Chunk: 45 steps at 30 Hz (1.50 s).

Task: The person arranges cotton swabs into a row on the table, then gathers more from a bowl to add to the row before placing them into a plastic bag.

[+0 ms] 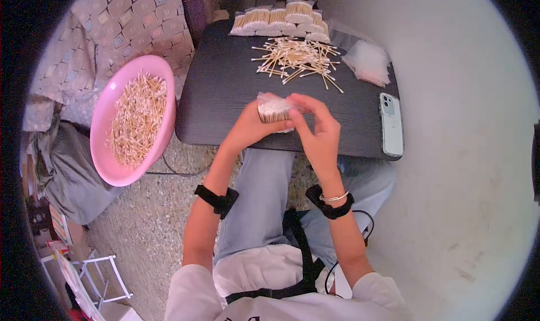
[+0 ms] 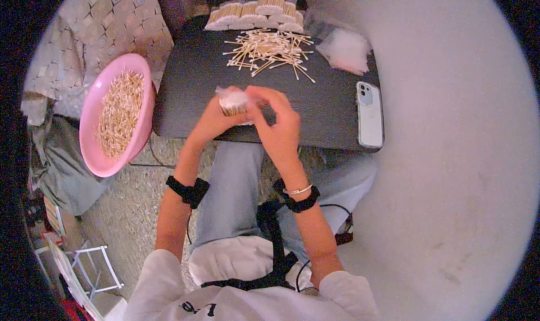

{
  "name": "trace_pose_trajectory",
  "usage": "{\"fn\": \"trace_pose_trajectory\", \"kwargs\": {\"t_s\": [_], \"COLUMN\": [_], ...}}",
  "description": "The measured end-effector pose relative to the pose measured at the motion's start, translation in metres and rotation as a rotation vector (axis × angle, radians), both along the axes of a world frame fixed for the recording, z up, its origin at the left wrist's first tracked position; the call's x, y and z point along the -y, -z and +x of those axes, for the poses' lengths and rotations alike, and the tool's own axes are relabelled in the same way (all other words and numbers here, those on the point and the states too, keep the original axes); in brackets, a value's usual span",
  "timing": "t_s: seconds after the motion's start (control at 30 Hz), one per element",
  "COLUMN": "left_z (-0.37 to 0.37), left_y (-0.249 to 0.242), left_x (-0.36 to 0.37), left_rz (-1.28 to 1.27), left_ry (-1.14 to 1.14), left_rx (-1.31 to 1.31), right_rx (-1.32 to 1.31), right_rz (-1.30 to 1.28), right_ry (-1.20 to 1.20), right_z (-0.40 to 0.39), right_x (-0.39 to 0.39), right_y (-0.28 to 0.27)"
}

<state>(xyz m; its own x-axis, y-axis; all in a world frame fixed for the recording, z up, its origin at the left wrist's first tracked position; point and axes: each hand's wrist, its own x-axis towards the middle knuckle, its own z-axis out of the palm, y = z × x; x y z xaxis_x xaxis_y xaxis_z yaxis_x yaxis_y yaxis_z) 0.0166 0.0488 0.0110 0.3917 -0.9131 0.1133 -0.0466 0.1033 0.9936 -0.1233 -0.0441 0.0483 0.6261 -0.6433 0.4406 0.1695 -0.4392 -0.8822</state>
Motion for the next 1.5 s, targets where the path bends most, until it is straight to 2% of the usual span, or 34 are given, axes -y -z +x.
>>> {"fn": "trace_pose_trajectory", "kwargs": {"t_s": [0.03,0.13,0.23,0.33,0.43,0.53,0.73,0.83,0.93,1.03,1.13,1.23,1.33,1.5], "left_z": [0.0,-0.005,-0.007,-0.007,-0.009,-0.011,-0.01,-0.011,-0.01,-0.011,-0.012,-0.012,-0.012,-0.011], "left_y": [0.003,0.0,0.0,0.002,0.004,0.006,0.01,0.008,0.014,0.018,0.015,-0.003,0.005,0.003], "left_x": [0.003,0.003,0.004,0.003,0.001,0.001,0.002,0.001,0.001,0.003,0.003,-0.003,-0.007,-0.008], "left_rz": [-0.076,-0.079,-0.051,-0.052,-0.034,-0.037,-0.034,0.025,0.044,0.022,0.015,-0.038,0.046,0.135], "left_ry": [0.016,0.011,0.021,0.063,0.05,0.062,0.084,0.05,0.04,0.042,0.063,0.05,-0.016,-0.026], "left_rx": [-0.04,-0.092,-0.044,-0.134,-0.101,-0.076,-0.006,-0.031,-0.007,-0.005,-0.006,0.202,-0.013,-0.04], "right_rx": [-0.036,-0.088,-0.07,-0.093,-0.077,-0.077,-0.064,-0.066,0.057,0.034,-0.002,0.021,0.01,-0.015], "right_rz": [-0.088,-0.211,-0.135,-0.248,-0.376,-0.317,0.299,0.32,0.502,0.619,0.691,0.649,0.581,0.518], "right_ry": [0.013,0.064,0.022,0.017,-0.008,-0.048,-0.094,-0.078,-0.138,-0.224,-0.216,-0.261,-0.235,-0.202], "right_z": [0.0,-0.001,0.0,-0.001,-0.007,-0.011,-0.004,0.0,0.002,-0.001,0.0,-0.002,0.0,0.006], "right_x": [0.001,0.003,0.006,0.011,0.017,0.023,0.012,0.011,0.01,0.011,0.013,0.011,0.012,0.009], "right_y": [-0.001,0.001,0.003,0.004,0.007,0.012,0.024,0.028,0.033,0.028,0.028,0.023,0.028,0.036]}}
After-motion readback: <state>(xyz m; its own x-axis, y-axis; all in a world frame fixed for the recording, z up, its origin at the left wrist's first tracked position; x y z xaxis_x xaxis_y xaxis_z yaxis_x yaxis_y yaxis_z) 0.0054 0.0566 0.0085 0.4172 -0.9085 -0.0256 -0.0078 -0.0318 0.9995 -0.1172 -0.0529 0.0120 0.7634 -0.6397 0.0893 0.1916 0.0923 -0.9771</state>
